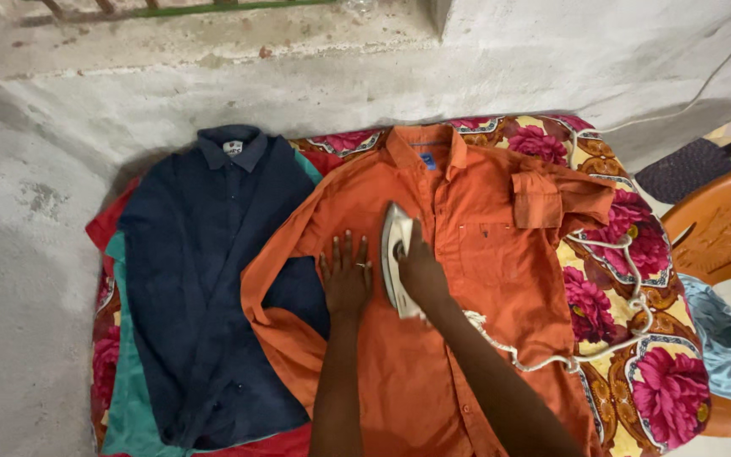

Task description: The person irons a dark blue shirt on a floral-patterned bed, smoothing the fabric with one hand while moving the iron with the other. After finishing the blue shirt, they pick up an orange shirt from a nearby chair, lay it on the bed, and begin ironing it as well.

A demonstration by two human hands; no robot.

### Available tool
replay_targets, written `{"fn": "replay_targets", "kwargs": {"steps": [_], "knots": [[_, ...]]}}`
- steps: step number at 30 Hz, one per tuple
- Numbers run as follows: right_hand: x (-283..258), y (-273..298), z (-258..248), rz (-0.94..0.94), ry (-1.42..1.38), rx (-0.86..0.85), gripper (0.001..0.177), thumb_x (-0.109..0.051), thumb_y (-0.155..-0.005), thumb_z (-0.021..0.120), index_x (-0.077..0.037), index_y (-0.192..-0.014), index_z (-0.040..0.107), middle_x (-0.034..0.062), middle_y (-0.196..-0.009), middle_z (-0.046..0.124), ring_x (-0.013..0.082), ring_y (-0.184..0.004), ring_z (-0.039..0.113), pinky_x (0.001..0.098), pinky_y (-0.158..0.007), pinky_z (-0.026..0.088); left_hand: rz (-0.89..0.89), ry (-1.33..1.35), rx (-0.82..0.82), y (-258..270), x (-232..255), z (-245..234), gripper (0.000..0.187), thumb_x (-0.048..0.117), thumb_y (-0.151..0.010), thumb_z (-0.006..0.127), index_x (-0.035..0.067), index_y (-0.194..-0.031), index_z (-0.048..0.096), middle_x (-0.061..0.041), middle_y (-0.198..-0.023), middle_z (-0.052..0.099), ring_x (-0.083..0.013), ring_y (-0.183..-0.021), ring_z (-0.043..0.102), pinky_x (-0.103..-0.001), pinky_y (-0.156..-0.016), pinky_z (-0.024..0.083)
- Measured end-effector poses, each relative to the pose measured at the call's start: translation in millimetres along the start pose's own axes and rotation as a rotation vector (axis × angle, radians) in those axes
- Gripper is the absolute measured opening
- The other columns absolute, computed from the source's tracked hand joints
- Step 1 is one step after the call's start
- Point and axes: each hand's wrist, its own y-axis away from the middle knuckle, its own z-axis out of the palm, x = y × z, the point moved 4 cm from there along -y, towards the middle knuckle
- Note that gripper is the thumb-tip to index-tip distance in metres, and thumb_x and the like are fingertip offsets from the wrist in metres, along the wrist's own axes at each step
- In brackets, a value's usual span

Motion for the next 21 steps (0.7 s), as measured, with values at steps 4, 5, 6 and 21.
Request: {"fn": "replay_targets", "kwargs": {"steps": [4, 5, 6, 21], "knots": [[-12.2, 50.0, -12.3, 0.035, -0.017, -0.069, 0.085, -0.021, -0.095, 0.060, -0.006, -0.162, 0.011, 0.0327, -0.119, 0.060, 0.0521, -0.096, 0.063, 0.0599, -0.077, 0.052, -0.007, 0.008, -0.022, 0.6, 0.2, -0.8, 0.058, 0.040, -0.104, 0.042, 0.025, -0.160, 0.038, -0.006, -0.170, 0.024, -0.0302, -0.156, 0.023, -0.059, -0.124, 0.014], [-14.3, 51.5, -13.3, 0.038, -0.020, -0.078, 0.085, -0.021, -0.095, 0.060, -0.005, -0.162, 0.010, 0.0333, -0.119, 0.060, 0.0524, -0.096, 0.063, 0.0601, -0.077, 0.052, -0.002, 0.002, -0.015, -0.9, 0.2, -1.3, 0.058, 0.040, -0.105, 0.042, 0.025, -0.160, 0.038, -0.006, -0.170, 0.024, -0.0300, -0.156, 0.023, -0.059, -0.124, 0.014], [-15.7, 48.6, -13.2, 0.063, -0.015, -0.065, 0.083, -0.022, -0.095, 0.060, -0.006, -0.162, 0.012, 0.0324, -0.119, 0.060, 0.0517, -0.097, 0.063, 0.0601, -0.077, 0.052, -0.005, 0.009, -0.019, -1.7, 0.6, -0.9, 0.058, 0.040, -0.104, 0.043, 0.025, -0.160, 0.038, -0.006, -0.170, 0.024, -0.0301, -0.156, 0.023, -0.059, -0.124, 0.014], [5.5, 20.2, 9.1, 0.034, 0.051, -0.040, 0.085, -0.027, -0.101, 0.056, -0.006, -0.163, 0.003, 0.0323, -0.122, 0.059, 0.0508, -0.096, 0.064, 0.0585, -0.079, 0.053, 0.021, -0.039, -0.106, 0.1, -20.1, 57.5, 0.061, 0.045, -0.104, 0.040, 0.027, -0.162, 0.031, -0.010, -0.171, 0.019, -0.0335, -0.156, 0.020, -0.062, -0.122, 0.013]]}}
